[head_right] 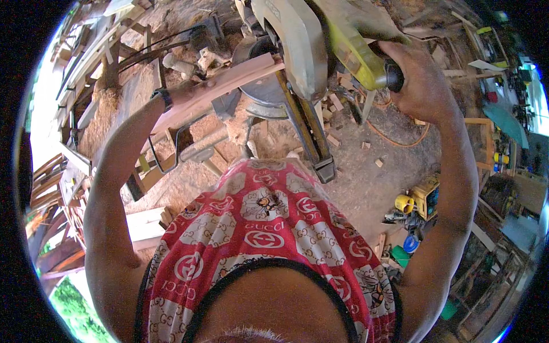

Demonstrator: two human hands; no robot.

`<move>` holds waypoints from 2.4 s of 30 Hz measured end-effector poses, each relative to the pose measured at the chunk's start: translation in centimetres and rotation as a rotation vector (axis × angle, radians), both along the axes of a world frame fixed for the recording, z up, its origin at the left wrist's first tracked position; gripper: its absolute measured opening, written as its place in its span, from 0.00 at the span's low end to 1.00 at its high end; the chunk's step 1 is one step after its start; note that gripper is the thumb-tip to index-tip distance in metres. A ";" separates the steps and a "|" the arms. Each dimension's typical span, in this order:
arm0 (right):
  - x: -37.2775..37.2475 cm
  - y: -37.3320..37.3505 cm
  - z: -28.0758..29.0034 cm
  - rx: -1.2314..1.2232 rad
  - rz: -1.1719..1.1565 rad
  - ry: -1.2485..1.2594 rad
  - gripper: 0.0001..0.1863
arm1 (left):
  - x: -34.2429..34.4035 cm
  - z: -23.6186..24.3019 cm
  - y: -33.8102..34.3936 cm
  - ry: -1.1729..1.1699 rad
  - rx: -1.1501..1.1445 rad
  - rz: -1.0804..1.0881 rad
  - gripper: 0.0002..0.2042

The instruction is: Cutting wood planks with a miter saw and sorting lumber in a workshop.

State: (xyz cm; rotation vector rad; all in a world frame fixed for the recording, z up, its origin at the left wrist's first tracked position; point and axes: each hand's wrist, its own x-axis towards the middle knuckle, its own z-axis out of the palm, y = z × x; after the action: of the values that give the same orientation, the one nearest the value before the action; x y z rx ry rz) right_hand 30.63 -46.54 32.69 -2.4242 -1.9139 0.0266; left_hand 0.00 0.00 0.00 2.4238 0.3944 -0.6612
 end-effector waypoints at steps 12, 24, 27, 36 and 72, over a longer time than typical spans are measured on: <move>0.3 -0.1 -0.3 0.034 0.003 -0.022 0.39 | 1.7 10.2 -4.3 0.009 -0.198 -0.091 0.39; 0.5 -0.5 0.3 0.013 0.004 -0.055 0.42 | -2.2 8.9 -4.3 0.198 -0.221 0.296 0.44; 0.3 -0.2 2.1 -0.068 -0.046 -0.215 0.45 | -2.3 6.4 -2.7 0.200 -0.300 0.260 0.42; 1.9 2.8 8.7 -0.012 0.129 -0.284 0.44 | -3.1 5.9 -3.6 0.082 -0.234 0.264 0.49; 0.3 1.6 3.6 -0.090 -0.006 0.006 0.33 | -1.2 6.5 -4.0 0.206 -0.255 0.314 0.48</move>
State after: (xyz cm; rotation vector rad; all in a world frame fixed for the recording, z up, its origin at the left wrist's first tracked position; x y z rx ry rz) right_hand 30.88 -44.94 36.27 -2.4831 -1.9443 0.1220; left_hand -1.25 -4.01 6.49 2.0040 0.7126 -0.7694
